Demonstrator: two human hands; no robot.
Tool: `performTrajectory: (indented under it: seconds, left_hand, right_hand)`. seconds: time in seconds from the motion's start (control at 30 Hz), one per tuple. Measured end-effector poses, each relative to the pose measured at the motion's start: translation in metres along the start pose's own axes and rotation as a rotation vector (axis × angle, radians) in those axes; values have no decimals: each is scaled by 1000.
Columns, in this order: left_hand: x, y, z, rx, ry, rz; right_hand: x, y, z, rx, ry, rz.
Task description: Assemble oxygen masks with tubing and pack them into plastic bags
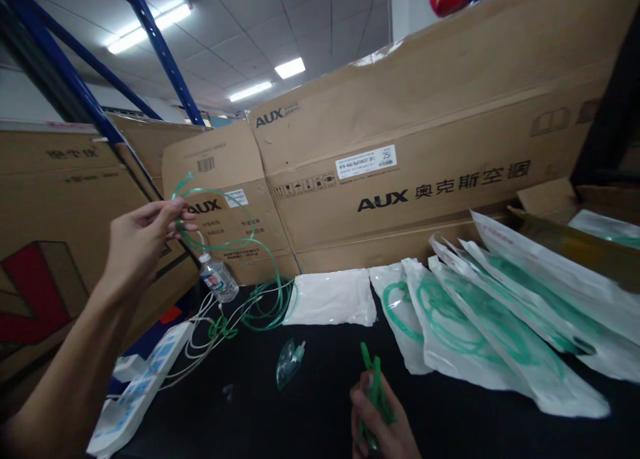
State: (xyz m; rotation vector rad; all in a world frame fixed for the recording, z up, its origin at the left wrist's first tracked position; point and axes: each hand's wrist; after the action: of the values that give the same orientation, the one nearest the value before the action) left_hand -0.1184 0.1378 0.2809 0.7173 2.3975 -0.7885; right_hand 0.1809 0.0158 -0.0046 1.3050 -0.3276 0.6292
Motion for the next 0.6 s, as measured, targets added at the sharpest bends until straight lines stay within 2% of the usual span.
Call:
performTrajectory:
  seconds: [0.07, 0.23, 0.37, 0.5, 0.6]
  left_hand:
    - [4, 5, 12, 37, -30, 33]
    - [6, 7, 29, 112, -65, 96]
    - [8, 9, 31, 117, -68, 122]
    - [10, 7, 31, 38, -60, 146]
    - [9, 1, 35, -120, 11, 141]
  right_hand:
    - [2, 14, -12, -9, -59, 209]
    - [9, 63, -82, 44, -175, 351]
    - [-12, 107, -137, 165, -136, 453]
    - [-31, 141, -152, 303, -75, 557]
    - [-13, 162, -145, 421, -117, 604]
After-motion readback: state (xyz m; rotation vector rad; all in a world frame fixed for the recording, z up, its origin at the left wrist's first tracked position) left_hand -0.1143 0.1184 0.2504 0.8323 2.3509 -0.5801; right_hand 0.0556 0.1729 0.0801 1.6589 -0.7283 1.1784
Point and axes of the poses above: each hand's wrist, its own z-axis away from the middle knuckle, its own y-axis out of the palm, x = y × z, and after that the axes turned 10 degrees about -z, right-handed
